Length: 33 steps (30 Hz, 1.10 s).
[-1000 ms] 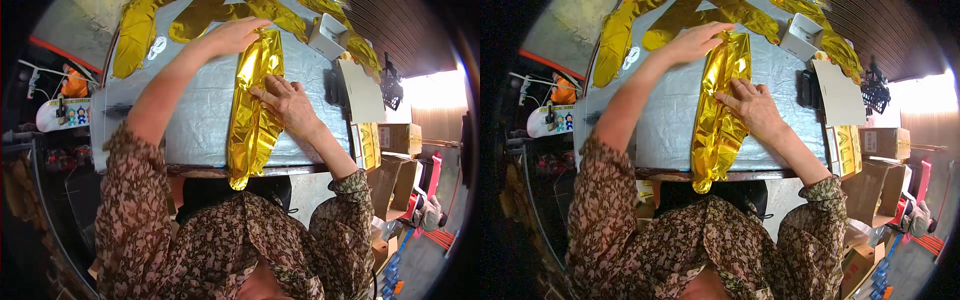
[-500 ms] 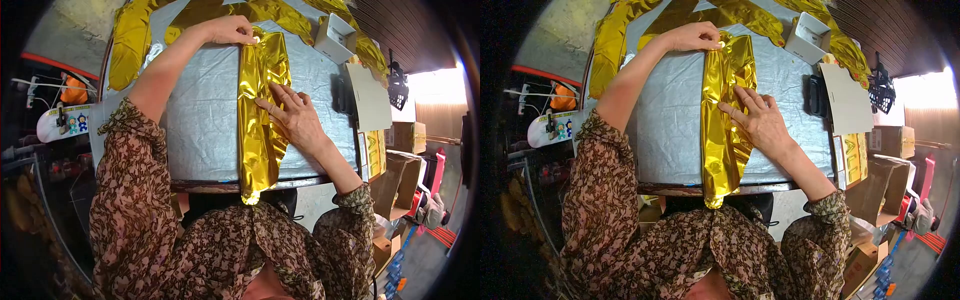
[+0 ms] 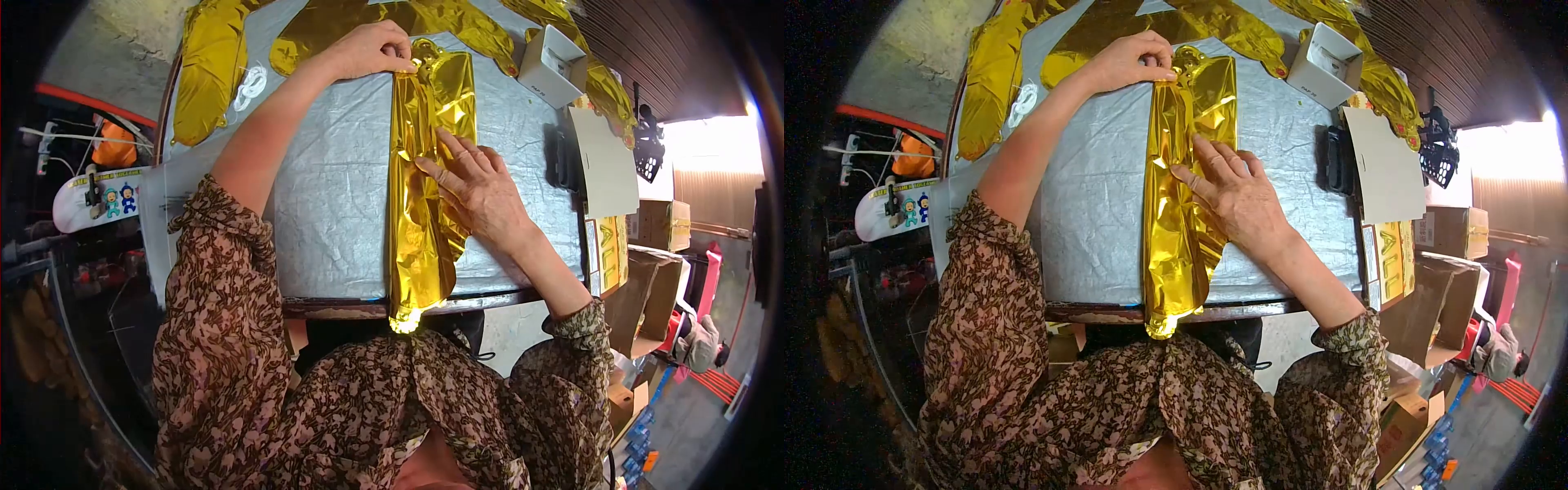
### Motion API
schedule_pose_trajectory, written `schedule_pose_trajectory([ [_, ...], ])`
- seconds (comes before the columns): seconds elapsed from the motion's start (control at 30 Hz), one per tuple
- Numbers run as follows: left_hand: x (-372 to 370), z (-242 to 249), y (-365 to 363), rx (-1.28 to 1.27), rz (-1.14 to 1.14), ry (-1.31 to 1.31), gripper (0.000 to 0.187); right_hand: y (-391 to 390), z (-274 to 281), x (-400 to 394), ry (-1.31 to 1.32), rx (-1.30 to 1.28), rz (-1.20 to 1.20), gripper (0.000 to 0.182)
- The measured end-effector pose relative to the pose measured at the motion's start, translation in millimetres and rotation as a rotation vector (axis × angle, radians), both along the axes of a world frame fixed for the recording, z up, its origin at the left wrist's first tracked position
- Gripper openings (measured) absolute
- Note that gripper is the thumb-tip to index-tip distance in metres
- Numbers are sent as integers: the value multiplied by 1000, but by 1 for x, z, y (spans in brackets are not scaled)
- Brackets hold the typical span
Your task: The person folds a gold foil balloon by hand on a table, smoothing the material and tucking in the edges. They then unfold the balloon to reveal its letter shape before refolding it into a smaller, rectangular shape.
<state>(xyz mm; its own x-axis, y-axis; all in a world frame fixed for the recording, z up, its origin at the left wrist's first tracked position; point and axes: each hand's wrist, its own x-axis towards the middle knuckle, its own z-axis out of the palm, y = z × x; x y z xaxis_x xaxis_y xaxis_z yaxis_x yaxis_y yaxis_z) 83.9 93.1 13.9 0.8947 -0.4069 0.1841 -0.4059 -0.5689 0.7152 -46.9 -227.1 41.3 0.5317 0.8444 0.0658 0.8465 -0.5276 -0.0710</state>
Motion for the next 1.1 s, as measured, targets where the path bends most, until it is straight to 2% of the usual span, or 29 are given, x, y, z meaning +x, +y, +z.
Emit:
schedule_pose_trajectory([
  [0.13, 2, -8, 2, -44, 8, -4, 23, 4, 7, 2, -25, 3, 53, 71],
  [0.2, 3, -9, 3, -54, -12, -81, 30, 5, 6, 3, -15, -4, 62, 72],
  [0.27, 1, -8, 2, -46, -6, -64, 26, 6, 3, 4, 135, 132, 34, 74],
  [0.4, -1, -5, 1, -35, 14, -47, 24, 9, 3, 4, 213, 176, 39, 73],
  [0.47, 0, -4, 1, -21, 15, -37, 24, 9, 0, 4, 53, 121, 50, 75],
  [0.63, -3, 0, -1, -18, 34, 13, 24, 11, -2, 1, 18, 124, 31, 74],
  [0.73, -20, 2, -7, -59, 154, -89, 29, 12, -1, 1, 37, 145, 19, 72],
  [0.8, -38, 5, -12, -78, 301, -358, 40, 11, -1, 1, 61, 125, 9, 69],
  [0.83, -49, 2, -13, -76, 297, -360, 40, 10, -3, 1, 85, 129, 5, 66],
  [0.9, -77, -4, -19, 137, 216, -581, 44, 9, -6, 2, 108, 137, -2, 63],
  [0.93, -94, -2, -27, 140, 213, -581, 44, 9, -7, 2, 128, 157, -2, 61],
  [1.0, -124, 2, -41, 348, 229, -424, 51, 9, -10, 2, 148, 177, 3, 58],
  [1.1, -133, -6, -44, 430, 220, -396, 58, 8, -14, 2, 154, 198, 1, 56],
])
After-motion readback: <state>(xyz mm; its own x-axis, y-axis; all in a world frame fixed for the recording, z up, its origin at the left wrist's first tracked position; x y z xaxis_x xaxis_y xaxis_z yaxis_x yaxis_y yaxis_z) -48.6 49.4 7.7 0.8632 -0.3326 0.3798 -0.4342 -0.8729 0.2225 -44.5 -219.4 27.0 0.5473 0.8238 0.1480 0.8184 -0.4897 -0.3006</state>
